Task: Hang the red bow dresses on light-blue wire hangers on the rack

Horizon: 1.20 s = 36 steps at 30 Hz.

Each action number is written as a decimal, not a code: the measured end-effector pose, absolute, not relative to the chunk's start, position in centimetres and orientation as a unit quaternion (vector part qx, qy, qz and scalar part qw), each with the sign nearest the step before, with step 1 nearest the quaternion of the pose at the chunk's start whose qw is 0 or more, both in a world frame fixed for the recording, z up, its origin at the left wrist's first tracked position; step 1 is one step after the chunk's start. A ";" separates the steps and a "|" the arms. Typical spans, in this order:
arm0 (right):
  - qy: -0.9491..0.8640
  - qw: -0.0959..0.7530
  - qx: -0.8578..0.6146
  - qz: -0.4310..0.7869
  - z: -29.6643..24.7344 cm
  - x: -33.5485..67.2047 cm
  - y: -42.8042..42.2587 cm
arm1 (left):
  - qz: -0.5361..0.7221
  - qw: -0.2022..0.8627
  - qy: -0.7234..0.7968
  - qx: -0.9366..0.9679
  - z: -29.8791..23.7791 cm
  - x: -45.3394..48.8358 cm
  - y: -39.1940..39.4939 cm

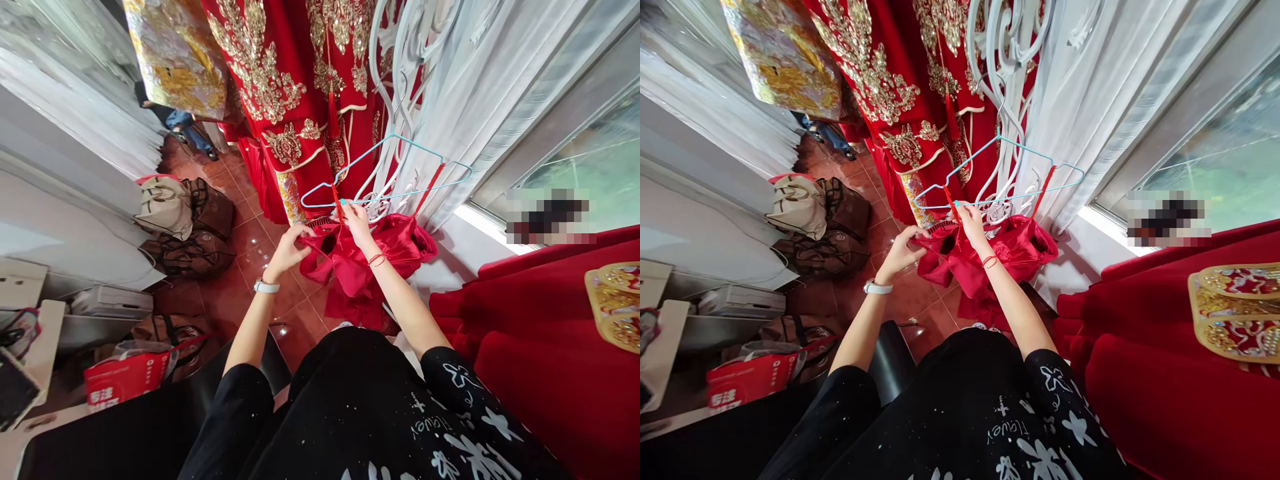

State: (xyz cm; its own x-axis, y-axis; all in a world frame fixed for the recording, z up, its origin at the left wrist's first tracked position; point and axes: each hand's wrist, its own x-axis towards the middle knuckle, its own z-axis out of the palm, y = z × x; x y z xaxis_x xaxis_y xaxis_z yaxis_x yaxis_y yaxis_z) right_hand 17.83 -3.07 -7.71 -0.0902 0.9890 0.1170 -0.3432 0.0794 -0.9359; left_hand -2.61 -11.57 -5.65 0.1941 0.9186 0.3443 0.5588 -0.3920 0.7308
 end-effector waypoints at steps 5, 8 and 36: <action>-0.462 0.584 -0.352 0.567 -8.1 18.4 -3.6 | 0.518 0.155 0.553 0.633 -4.8 -1.3 -9.0; -0.460 0.590 -0.363 0.555 -8.3 18.5 -3.7 | 0.554 0.161 0.560 0.595 -4.0 -0.3 -7.5; -0.478 0.636 -0.556 0.239 -9.5 28.8 -5.0 | 0.548 0.234 0.457 0.660 -5.4 2.1 -4.3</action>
State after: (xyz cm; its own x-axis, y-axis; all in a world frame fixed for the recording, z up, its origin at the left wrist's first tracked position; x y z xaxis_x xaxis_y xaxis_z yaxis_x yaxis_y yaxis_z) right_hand 28.83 -5.01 -9.52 0.4290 0.8359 0.3423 0.2279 0.2665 -0.9365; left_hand 2.14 -4.31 -5.38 -0.0185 0.8601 0.5098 0.3466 -0.4727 0.8102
